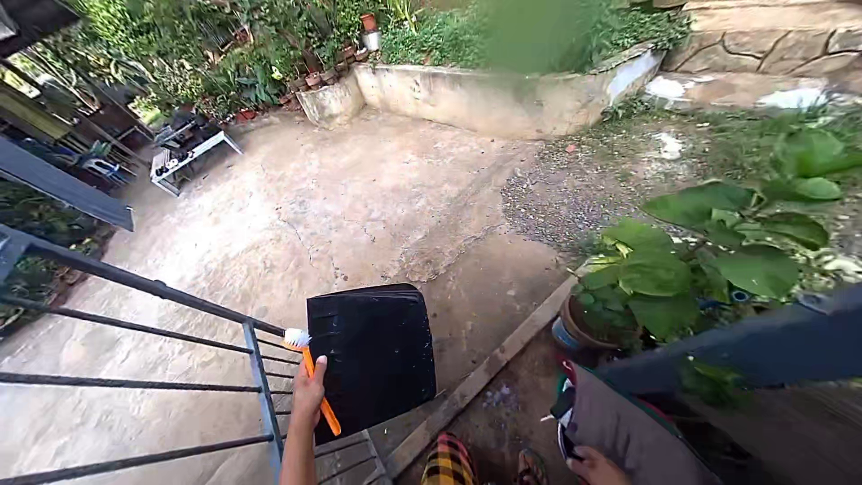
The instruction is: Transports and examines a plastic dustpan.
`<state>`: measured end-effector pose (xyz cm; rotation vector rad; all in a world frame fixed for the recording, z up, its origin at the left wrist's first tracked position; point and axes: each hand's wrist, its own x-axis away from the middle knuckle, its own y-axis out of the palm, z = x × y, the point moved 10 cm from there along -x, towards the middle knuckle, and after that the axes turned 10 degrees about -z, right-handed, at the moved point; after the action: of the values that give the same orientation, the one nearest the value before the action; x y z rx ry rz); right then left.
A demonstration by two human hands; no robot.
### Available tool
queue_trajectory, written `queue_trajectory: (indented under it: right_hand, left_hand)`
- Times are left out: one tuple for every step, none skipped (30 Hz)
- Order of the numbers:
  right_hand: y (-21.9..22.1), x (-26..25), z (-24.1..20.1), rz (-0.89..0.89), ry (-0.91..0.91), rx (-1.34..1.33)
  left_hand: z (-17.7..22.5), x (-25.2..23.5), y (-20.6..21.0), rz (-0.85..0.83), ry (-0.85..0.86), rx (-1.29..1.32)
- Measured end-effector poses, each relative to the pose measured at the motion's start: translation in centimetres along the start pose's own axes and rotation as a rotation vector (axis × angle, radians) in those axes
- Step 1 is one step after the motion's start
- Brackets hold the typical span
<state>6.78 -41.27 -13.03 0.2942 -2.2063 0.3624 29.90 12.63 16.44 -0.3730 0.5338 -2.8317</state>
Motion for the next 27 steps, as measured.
queue_trajectory:
  right_hand:
    - [-1.1,-3.3,-4.4,0.005,-0.045,0.008]
    - [-1.9,-5.2,-10.6,0.018,-0.114,0.031]
    - [-2.5,-6.5,-17.7,0.041,-0.19,0.07]
    - [-2.5,-7.1,-24.8,0.071,-0.279,0.114]
    - [-2.0,-7.1,-31.3,0.093,-0.379,0.144]
    - [-1.3,-6.9,-37.6,0.108,-0.496,0.156]
    - [-0.8,-6.9,-43.9,0.128,-0.64,0.147]
    - [-0.2,-7.0,-49.7,0.156,-0.794,0.137]
    - [0.5,-7.1,-54.2,0.179,-0.908,0.146]
    - [1.5,-7.2,-57.5,0.203,-0.992,0.167]
    - [2.4,-7.7,-60.4,0.229,-1.057,0.197]
    - [3.0,-8.5,-62.9,0.254,-1.099,0.231]
    - [3.2,-9.4,-65.1,0.285,-1.122,0.262]
    - [3.1,-10.4,-66.8,0.322,-1.142,0.291]
    - [2.9,-11.4,-68.4,0.359,-1.178,0.317]
    - [2.6,-12.4,-70.1,0.382,-1.222,0.341]
    - [2.3,-13.6,-71.7,0.385,-1.256,0.362]
    - [2.1,-15.0,-73.3,0.382,-1.272,0.385]
    - [1.8,-16.6,-74.9,0.382,-1.264,0.409]
    - [1.5,-18.6,-76.5,0.372,-1.216,0.45]
    - [1.1,-21.1,-78.1,0.345,-1.13,0.513]
    - [0.9,-23.9,-79.6,0.276,-1.015,0.597]
    - [0.6,-27.0,-81.1,0.217,-0.924,0.703]
    - [0.1,-30.1,-82.5,0.201,-0.888,0.808]
    - [-0.8,-33.1,-83.7,0.236,-0.91,0.896]
    - [-1.9,-35.9,-85.4,0.302,-0.973,0.963]
    - [-3.3,-38.4,-87.7,0.387,-1.059,1.014]
  left_hand:
    - [0.5,-1.2,-1.0,0.018,0.0,0.004]
    - [1.1,-2.6,-2.1,0.032,-0.001,0.009]
    - [1.7,-4.0,-3.1,0.046,-0.004,0.016]
    - [2.4,-5.5,-4.0,0.056,-0.018,0.024]
    - [2.8,-6.8,-4.8,0.06,-0.032,0.021]
    - [3.4,-8.3,-5.5,0.051,-0.036,0.026]
    - [4.6,-10.4,-6.0,0.036,-0.019,0.027]
    - [5.9,-12.8,-6.3,0.021,0.009,0.027]
    - [6.7,-14.7,-6.3,0.007,0.026,0.028]
    - [7.0,-15.8,-6.1,0.002,0.031,0.033]
    - [7.6,-16.8,-5.8,0.003,0.042,0.044]
    - [8.5,-18.0,-5.5,0.012,0.058,0.058]
    - [9.3,-19.0,-5.3,0.031,0.07,0.076]
    - [10.0,-20.0,-5.2,0.06,0.078,0.086]
    - [10.5,-20.9,-5.1,0.084,0.085,0.081]
    - [11.0,-22.0,-4.9,0.099,0.09,0.07]
    - [11.4,-23.3,-4.6,0.12,0.092,0.048]
    - [11.6,-24.7,-4.1,0.137,0.097,0.022]
    - [11.8,-26.2,-3.5,0.151,0.108,-0.01]
    - [11.8,-27.9,-2.5,0.161,0.127,-0.042]
    - [11.7,-29.7,-1.4,0.168,0.146,-0.071]
    - [11.6,-31.6,-0.1,0.176,0.167,-0.097]
    - [11.5,-33.8,1.3,0.189,0.193,-0.118]
    - [11.3,-36.4,2.8,0.199,0.219,-0.144]
    - [11.2,-39.2,4.4,0.2,0.242,-0.169]
    - [11.3,-42.4,6.0,0.201,0.261,-0.189]
    - [11.8,-46.1,7.3,0.214,0.284,-0.203]
